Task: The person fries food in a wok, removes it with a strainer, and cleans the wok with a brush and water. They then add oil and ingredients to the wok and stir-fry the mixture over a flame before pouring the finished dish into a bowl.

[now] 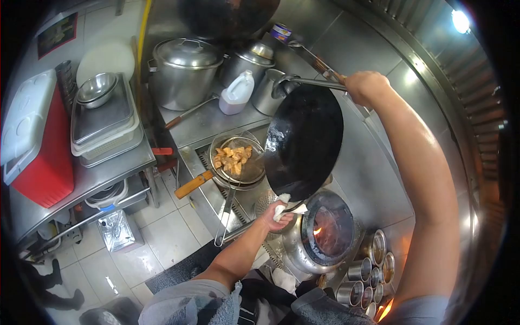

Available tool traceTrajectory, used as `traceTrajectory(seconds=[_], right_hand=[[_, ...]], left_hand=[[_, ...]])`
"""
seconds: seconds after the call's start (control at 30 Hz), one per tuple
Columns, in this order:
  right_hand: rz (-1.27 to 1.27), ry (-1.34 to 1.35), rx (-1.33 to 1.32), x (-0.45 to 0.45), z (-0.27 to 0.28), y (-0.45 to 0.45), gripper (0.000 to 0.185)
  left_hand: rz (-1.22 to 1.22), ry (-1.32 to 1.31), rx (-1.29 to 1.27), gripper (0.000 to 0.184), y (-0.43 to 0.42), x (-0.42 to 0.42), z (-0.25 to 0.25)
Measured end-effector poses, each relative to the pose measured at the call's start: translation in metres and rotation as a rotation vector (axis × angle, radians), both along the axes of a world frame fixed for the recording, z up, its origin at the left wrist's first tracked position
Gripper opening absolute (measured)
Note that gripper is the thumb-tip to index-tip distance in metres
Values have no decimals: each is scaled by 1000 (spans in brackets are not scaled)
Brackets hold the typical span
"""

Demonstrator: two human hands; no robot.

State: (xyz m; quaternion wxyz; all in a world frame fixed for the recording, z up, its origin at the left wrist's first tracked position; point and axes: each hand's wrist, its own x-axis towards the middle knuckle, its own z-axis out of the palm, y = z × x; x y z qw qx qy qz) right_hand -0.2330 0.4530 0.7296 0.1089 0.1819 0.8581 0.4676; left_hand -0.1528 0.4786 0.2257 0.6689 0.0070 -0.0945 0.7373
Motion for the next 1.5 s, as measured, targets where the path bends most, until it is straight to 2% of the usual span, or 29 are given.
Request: traceTrajectory(seconds=[0.07,0.17,0.3,0.43,0.5,0.73,0.8,0.83,0.87,0.9,0.93,0.97,1.0,1.03,1.1,1.13,1.17,1.2,1.23,1.27,1.3,1.33,1.37,1.4,1.43,1.5], right_hand=[[10,52,-22,9,6,5,67],[0,80,-47,18,7,28,71],[15,99,-74,40,2,37,70],[-65,99,-133,51,-2,56,59],[-10,108,-136,59,-4,64,56],[-42,81,-146,81,-6,108,58],[-118,113,-497,122,-6,117,54],[-249,178,-724,134,-27,166,53],[-374,243,-952,151,-46,224,52],[-48,272,-775,193,-66,234,55],[118,320,-692,228,-95,264,61],[47,378,-787,257,-122,282,66],[23,537,-814,288,-153,277,71],[-140,629,-783,308,-175,260,71],[-11,829,-970,358,-239,275,64],[76,973,-1106,390,-292,323,61],[-23,945,-1138,405,-281,286,61],[-8,1093,-1344,446,-324,343,62],[-49,1119,-1391,449,-287,270,64],[-150,1238,-1580,481,-305,291,64],[-83,1249,-1592,502,-310,286,64],[-12,1264,-1599,530,-316,271,65],[-164,1263,-1737,562,-341,263,64],[-311,1250,-1869,603,-377,268,64],[-572,1123,-1717,674,-462,328,55],[-571,950,-1412,731,-555,324,56]], left_hand=[[25,17,28,46,-5,1,4],[66,63,84,43,-13,7,11],[55,41,50,39,-15,15,11],[72,83,-16,41,-17,24,11],[61,69,-51,32,-17,28,11],[34,148,-103,27,-23,40,17],[5,281,-138,25,-22,46,21],[-14,291,-135,25,-21,56,30],[-10,385,-342,24,-24,71,42],[11,476,-551,24,-25,82,46],[-23,492,-388,25,-2,86,-6],[68,579,-589,25,-20,105,34],[106,462,-586,25,-25,122,54],[115,380,-494,24,-2,130,21],[238,319,-545,16,25,150,25],[286,433,-675,16,38,156,30],[334,462,-782,14,61,167,25],[324,586,-862,21,69,176,28],[324,757,-1002,36,81,186,24],[345,885,-1098,40,87,199,27],[356,1025,-1189,45,94,211,34],[334,1021,-1235,47,104,220,35],[303,1009,-1278,50,119,228,36],[335,1016,-1323,50,149,235,11],[349,1013,-1333,50,160,237,11],[257,1015,-1203,51,170,243,8]])
